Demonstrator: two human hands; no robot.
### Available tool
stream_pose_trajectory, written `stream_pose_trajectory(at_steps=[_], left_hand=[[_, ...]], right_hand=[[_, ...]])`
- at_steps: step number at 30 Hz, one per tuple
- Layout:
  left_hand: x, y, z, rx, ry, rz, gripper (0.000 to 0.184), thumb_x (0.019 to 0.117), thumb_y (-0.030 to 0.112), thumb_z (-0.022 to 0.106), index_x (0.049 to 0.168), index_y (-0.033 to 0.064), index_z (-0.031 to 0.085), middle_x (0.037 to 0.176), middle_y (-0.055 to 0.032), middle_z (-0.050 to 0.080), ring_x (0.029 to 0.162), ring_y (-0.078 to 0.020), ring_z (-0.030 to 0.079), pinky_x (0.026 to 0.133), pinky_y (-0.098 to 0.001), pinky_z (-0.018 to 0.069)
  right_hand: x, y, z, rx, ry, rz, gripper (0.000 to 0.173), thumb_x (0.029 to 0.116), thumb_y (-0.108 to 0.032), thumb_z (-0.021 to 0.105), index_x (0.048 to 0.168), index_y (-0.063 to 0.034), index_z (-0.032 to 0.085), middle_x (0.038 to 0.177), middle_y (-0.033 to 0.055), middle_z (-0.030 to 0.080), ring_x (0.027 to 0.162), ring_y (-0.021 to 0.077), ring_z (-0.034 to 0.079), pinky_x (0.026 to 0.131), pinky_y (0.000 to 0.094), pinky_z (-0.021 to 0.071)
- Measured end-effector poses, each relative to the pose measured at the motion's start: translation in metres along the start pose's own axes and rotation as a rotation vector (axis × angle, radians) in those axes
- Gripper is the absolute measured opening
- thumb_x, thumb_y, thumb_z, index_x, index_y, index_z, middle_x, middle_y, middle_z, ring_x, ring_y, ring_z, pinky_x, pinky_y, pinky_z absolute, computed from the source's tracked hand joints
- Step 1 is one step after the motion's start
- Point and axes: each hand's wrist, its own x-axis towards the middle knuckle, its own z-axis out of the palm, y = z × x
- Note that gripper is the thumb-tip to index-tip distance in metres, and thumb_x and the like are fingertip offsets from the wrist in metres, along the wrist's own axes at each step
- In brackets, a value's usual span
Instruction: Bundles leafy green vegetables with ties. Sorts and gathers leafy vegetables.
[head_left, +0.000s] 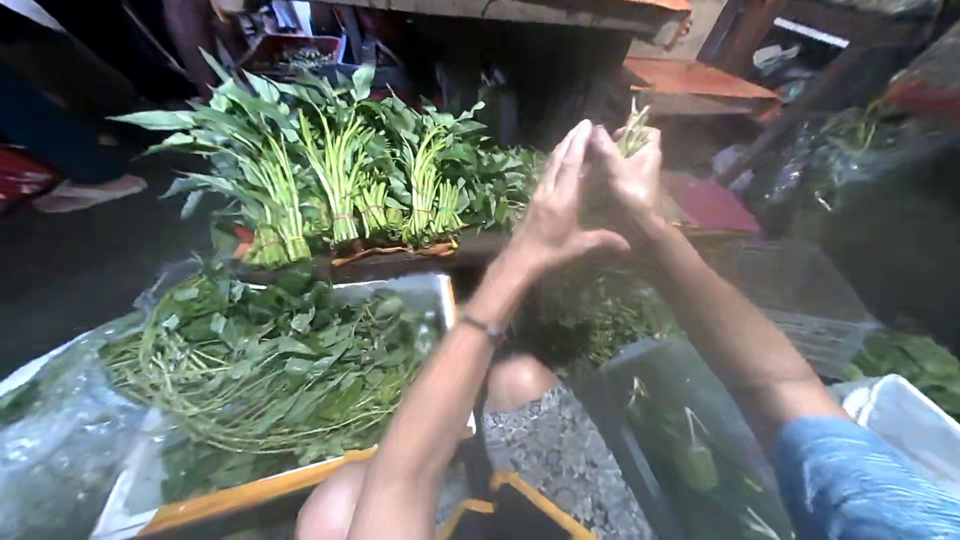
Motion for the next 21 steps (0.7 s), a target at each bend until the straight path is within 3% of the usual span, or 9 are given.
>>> stream_pose_trajectory(at_steps=[2, 4, 7, 9, 11, 15, 16, 18, 21], left_hand=[[0.007, -0.027, 0.031, -0.180, -0.077, -0.126, 0.132, 0.0596, 0.023, 0.098, 0.162, 0.0017, 0.017, 0.159, -0.0166, 0.040, 0.142, -0.0285, 0.045, 0.115, -0.0367, 0.0421], [0.007, -0.040, 0.044, -0.266, -0.124, -0.272, 0.134, 0.0586, 0.019, 0.097, 0.164, 0.0072, 0.015, 0.158, -0.0147, 0.042, 0.139, -0.0271, 0.049, 0.111, -0.0394, 0.0451], [0.012, -0.053, 0.054, -0.261, -0.164, -0.406, 0.112, 0.0645, 0.014, 0.094, 0.157, 0.0022, 0.032, 0.154, -0.0205, 0.045, 0.140, -0.0265, 0.048, 0.116, -0.0434, 0.0419], [0.004, -0.060, 0.053, -0.200, -0.210, -0.448, 0.103, 0.0709, 0.008, 0.089, 0.157, 0.0024, 0.033, 0.153, -0.0205, 0.048, 0.138, -0.0283, 0.051, 0.115, -0.0437, 0.0431], [-0.012, -0.061, 0.046, -0.177, -0.236, -0.530, 0.092, 0.0794, -0.004, 0.080, 0.158, 0.0086, 0.035, 0.147, -0.0198, 0.054, 0.128, -0.0361, 0.058, 0.103, -0.0509, 0.0509], [-0.030, -0.097, 0.043, -0.308, -0.060, -0.616, 0.056, 0.0917, 0.011, 0.070, 0.145, 0.0097, 0.052, 0.127, -0.0102, 0.067, 0.104, -0.0192, 0.068, 0.087, -0.0397, 0.0589], [-0.034, -0.107, 0.041, -0.368, -0.015, -0.622, 0.053, 0.0929, 0.013, 0.071, 0.143, 0.0084, 0.054, 0.126, -0.0082, 0.068, 0.104, -0.0166, 0.069, 0.089, -0.0381, 0.0596], [-0.040, -0.119, 0.038, -0.456, 0.074, -0.641, 0.051, 0.0919, 0.011, 0.071, 0.140, 0.0048, 0.056, 0.126, -0.0084, 0.069, 0.107, -0.0166, 0.069, 0.091, -0.0382, 0.0595], [-0.043, -0.121, 0.039, -0.453, 0.142, -0.634, 0.049, 0.0874, 0.009, 0.072, 0.134, 0.0011, 0.058, 0.122, -0.0086, 0.070, 0.108, -0.0157, 0.069, 0.092, -0.0366, 0.0589]], right_hand=[[-0.001, 0.006, -0.002, 0.106, -0.039, 0.091, 0.037, 0.1023, -0.019, 0.062, 0.125, -0.0017, 0.040, 0.092, 0.0048, 0.056, 0.076, 0.0088, 0.062, 0.071, 0.0278, 0.0581], [0.002, 0.009, -0.007, 0.155, -0.071, 0.217, 0.029, 0.1063, -0.025, 0.056, 0.121, -0.0036, 0.042, 0.082, 0.0039, 0.060, 0.069, 0.0108, 0.065, 0.066, 0.0299, 0.0600], [0.002, 0.025, -0.011, 0.131, -0.134, 0.441, 0.061, 0.1057, -0.036, 0.056, 0.149, -0.0052, 0.026, 0.113, 0.0153, 0.061, 0.095, 0.0208, 0.067, 0.083, 0.0402, 0.0597], [-0.001, 0.037, -0.008, 0.167, -0.164, 0.528, 0.071, 0.1045, -0.039, 0.058, 0.155, -0.0077, 0.018, 0.127, 0.0193, 0.058, 0.108, 0.0259, 0.066, 0.090, 0.0454, 0.0582], [-0.006, 0.044, -0.005, 0.160, -0.239, 0.533, 0.073, 0.1048, -0.039, 0.057, 0.156, -0.0057, 0.017, 0.135, 0.0220, 0.055, 0.115, 0.0275, 0.064, 0.095, 0.0468, 0.0561], [0.022, 0.041, -0.039, -0.211, -0.605, 0.292, 0.060, 0.1047, -0.030, 0.059, 0.152, -0.0055, 0.032, 0.131, 0.0221, 0.061, 0.103, 0.0286, 0.069, 0.087, 0.0451, 0.0582], [0.031, 0.042, -0.053, -0.395, -0.574, 0.159, 0.061, 0.1031, -0.030, 0.062, 0.153, -0.0078, 0.035, 0.130, 0.0220, 0.063, 0.100, 0.0313, 0.071, 0.084, 0.0489, 0.0608], [0.035, 0.047, -0.074, -0.631, -0.294, -0.039, 0.059, 0.0993, -0.026, 0.067, 0.150, -0.0067, 0.044, 0.133, 0.0247, 0.061, 0.111, 0.0401, 0.067, 0.093, 0.0595, 0.0543], [0.008, 0.066, -0.065, -0.613, 0.009, -0.327, 0.044, 0.0992, -0.015, 0.062, 0.139, 0.0028, 0.056, 0.144, 0.0252, 0.054, 0.128, 0.0385, 0.058, 0.105, 0.0528, 0.0503]])
